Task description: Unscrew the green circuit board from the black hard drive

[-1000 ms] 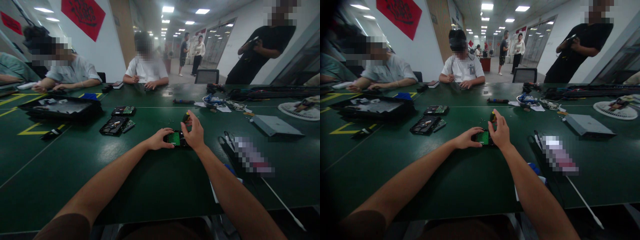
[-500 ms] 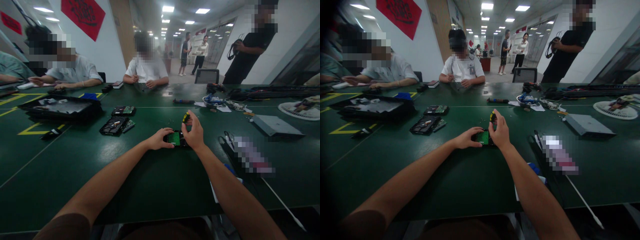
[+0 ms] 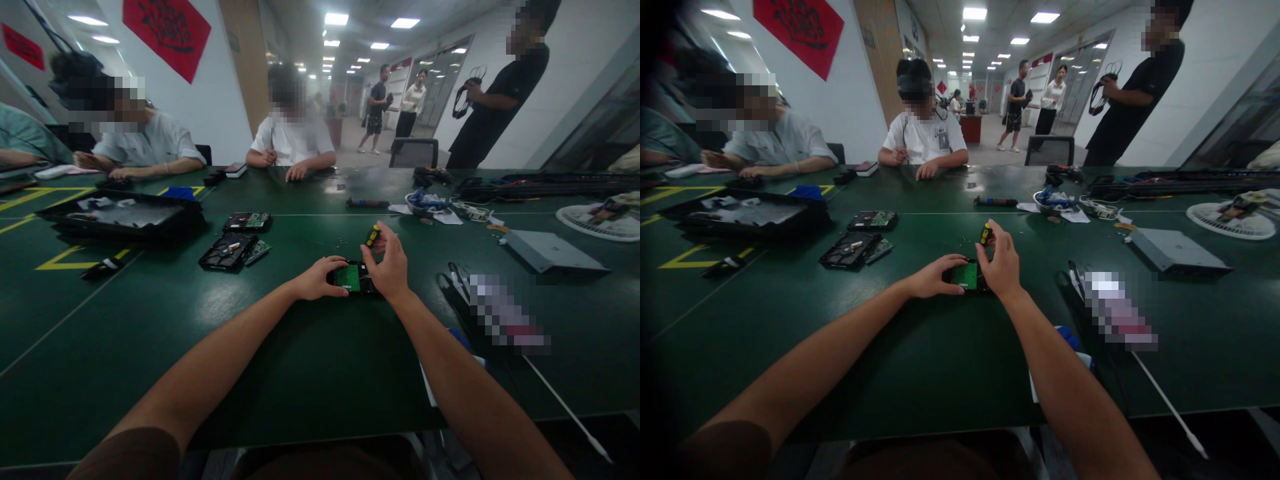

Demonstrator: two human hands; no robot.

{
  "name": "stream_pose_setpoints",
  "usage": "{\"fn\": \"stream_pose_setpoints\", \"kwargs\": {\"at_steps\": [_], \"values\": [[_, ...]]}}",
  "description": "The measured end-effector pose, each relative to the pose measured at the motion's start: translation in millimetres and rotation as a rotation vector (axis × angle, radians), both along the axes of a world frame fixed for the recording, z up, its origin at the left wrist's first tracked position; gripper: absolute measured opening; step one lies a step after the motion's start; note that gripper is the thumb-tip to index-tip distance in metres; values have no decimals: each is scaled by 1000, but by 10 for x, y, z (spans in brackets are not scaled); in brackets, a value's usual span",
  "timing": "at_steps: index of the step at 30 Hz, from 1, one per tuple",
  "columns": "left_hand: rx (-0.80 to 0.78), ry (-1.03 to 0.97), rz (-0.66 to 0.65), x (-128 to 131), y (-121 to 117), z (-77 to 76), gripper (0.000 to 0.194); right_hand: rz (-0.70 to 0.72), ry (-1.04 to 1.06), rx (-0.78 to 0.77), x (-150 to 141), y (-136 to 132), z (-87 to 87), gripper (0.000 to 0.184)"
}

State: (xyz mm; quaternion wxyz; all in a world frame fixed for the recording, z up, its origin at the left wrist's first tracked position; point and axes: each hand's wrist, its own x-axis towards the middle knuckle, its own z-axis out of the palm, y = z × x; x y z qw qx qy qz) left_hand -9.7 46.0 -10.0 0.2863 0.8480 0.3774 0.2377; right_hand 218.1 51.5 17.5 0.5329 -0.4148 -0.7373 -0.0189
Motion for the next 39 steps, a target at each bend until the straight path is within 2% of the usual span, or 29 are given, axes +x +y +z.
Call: {"fn": "stream_pose_setpoints", "kwargs": {"at_steps": [39], "values": [[-20, 2, 3, -6, -6, 17, 87, 22, -8, -9, -4, -20, 20, 65]]}}
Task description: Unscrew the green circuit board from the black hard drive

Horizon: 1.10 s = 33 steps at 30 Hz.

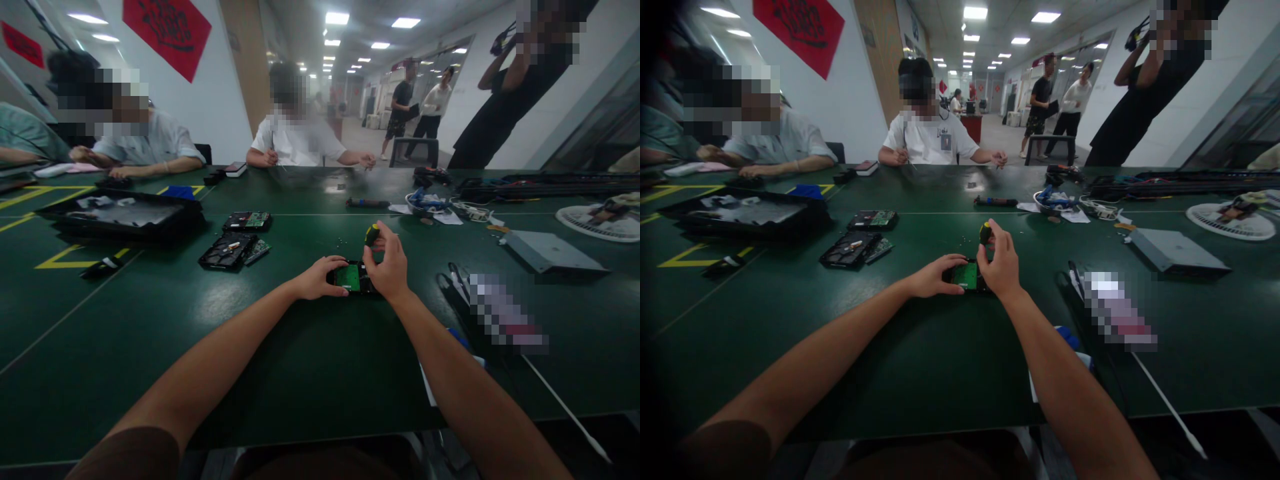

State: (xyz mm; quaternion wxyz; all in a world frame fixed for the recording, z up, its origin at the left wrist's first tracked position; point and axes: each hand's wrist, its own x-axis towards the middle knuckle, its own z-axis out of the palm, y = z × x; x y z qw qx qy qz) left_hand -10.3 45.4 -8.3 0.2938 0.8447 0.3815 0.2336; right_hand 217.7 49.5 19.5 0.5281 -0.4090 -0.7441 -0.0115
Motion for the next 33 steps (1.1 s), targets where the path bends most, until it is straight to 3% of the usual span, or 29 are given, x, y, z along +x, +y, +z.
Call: {"fn": "stream_pose_setpoints", "kwargs": {"at_steps": [33], "values": [[14, -13, 4, 10, 8, -12, 86, 5, -4, -1, -1, -9, 8, 65]]}}
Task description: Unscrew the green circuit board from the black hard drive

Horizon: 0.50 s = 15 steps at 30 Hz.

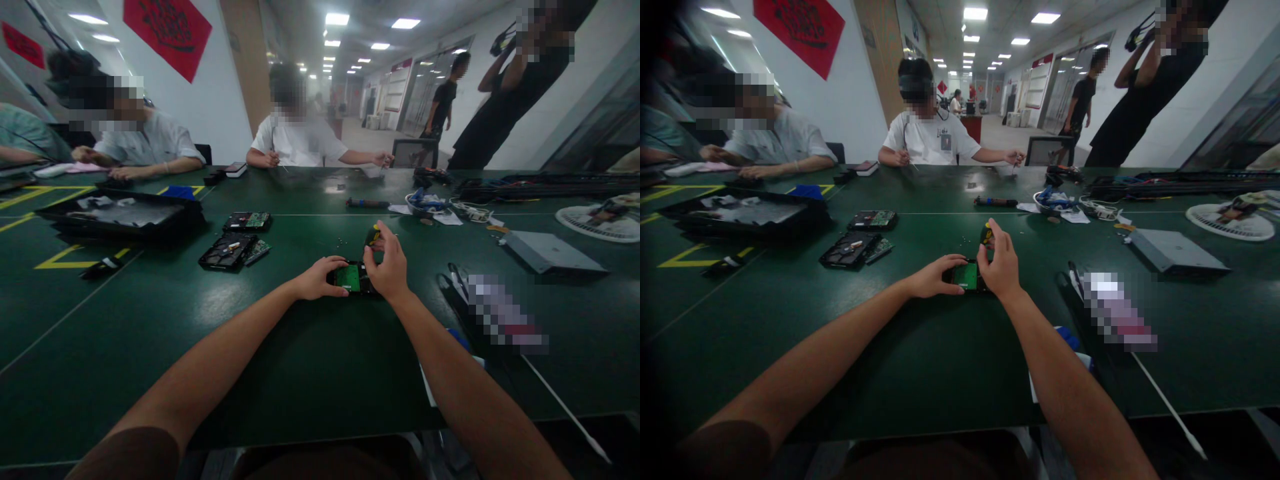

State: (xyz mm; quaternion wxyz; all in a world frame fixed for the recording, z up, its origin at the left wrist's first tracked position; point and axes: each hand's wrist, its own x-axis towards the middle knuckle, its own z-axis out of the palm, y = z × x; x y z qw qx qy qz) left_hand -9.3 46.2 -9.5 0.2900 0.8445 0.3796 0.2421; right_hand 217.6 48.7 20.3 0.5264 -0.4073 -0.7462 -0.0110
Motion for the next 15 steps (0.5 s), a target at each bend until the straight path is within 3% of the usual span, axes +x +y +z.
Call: {"fn": "stream_pose_setpoints", "kwargs": {"at_steps": [15], "values": [[19, -1, -8, -2, -1, -1, 86, -10, 7, 2, 2, 19, -9, 64]]}}
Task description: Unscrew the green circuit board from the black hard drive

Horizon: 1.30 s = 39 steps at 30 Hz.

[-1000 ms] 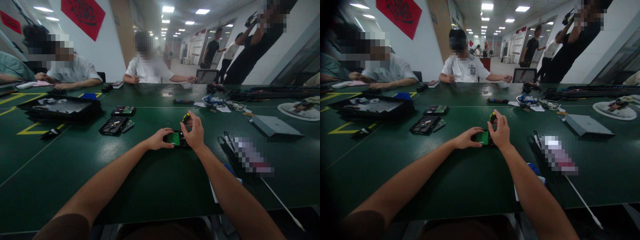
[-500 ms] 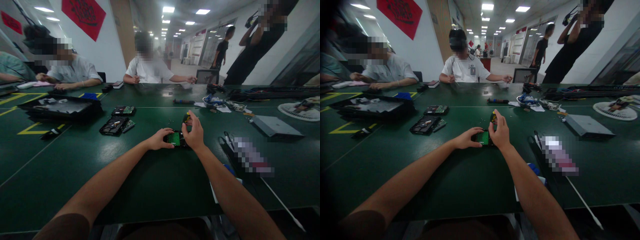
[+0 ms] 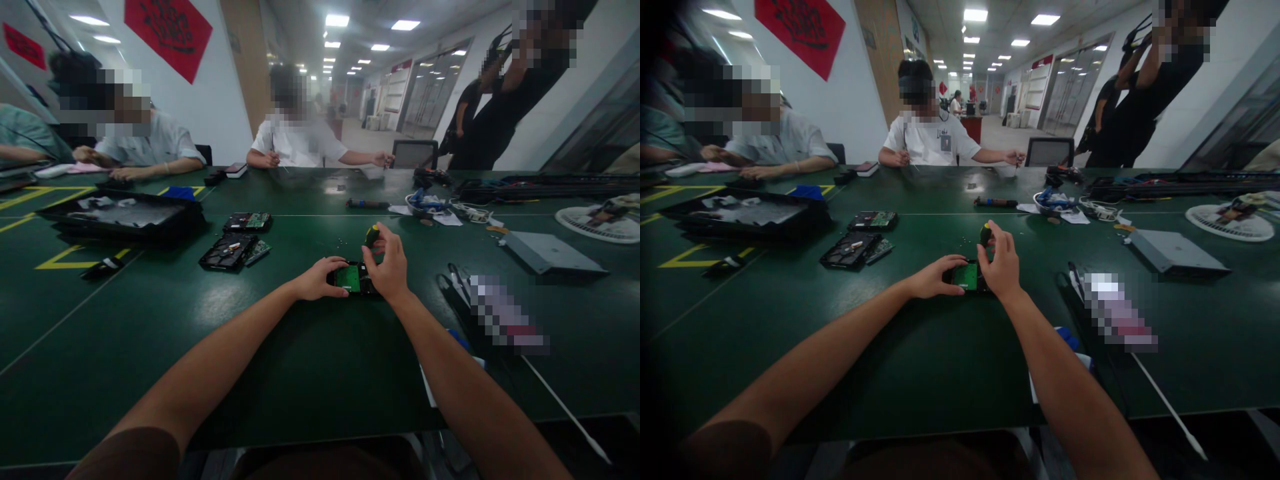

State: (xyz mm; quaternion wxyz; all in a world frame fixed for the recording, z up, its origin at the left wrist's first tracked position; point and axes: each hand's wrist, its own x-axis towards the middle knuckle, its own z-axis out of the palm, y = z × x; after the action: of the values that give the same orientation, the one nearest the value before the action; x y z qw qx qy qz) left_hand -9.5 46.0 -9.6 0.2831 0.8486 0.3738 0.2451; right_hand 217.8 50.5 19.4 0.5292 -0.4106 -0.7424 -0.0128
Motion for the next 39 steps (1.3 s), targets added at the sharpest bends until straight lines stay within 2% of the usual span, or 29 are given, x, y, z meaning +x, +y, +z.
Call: {"fn": "stream_pose_setpoints", "kwargs": {"at_steps": [20, 30, 39], "values": [[17, 9, 12, -3, 5, -16, 87, 22, 8, 4, -13, -15, 11, 66], [-11, 5, 7, -3, -12, 32, 86, 16, 16, 13, -14, -13, 17, 63], [-7, 11, 10, -13, 0, -4, 87, -16, -19, 27, -7, -29, 36, 62]]}}
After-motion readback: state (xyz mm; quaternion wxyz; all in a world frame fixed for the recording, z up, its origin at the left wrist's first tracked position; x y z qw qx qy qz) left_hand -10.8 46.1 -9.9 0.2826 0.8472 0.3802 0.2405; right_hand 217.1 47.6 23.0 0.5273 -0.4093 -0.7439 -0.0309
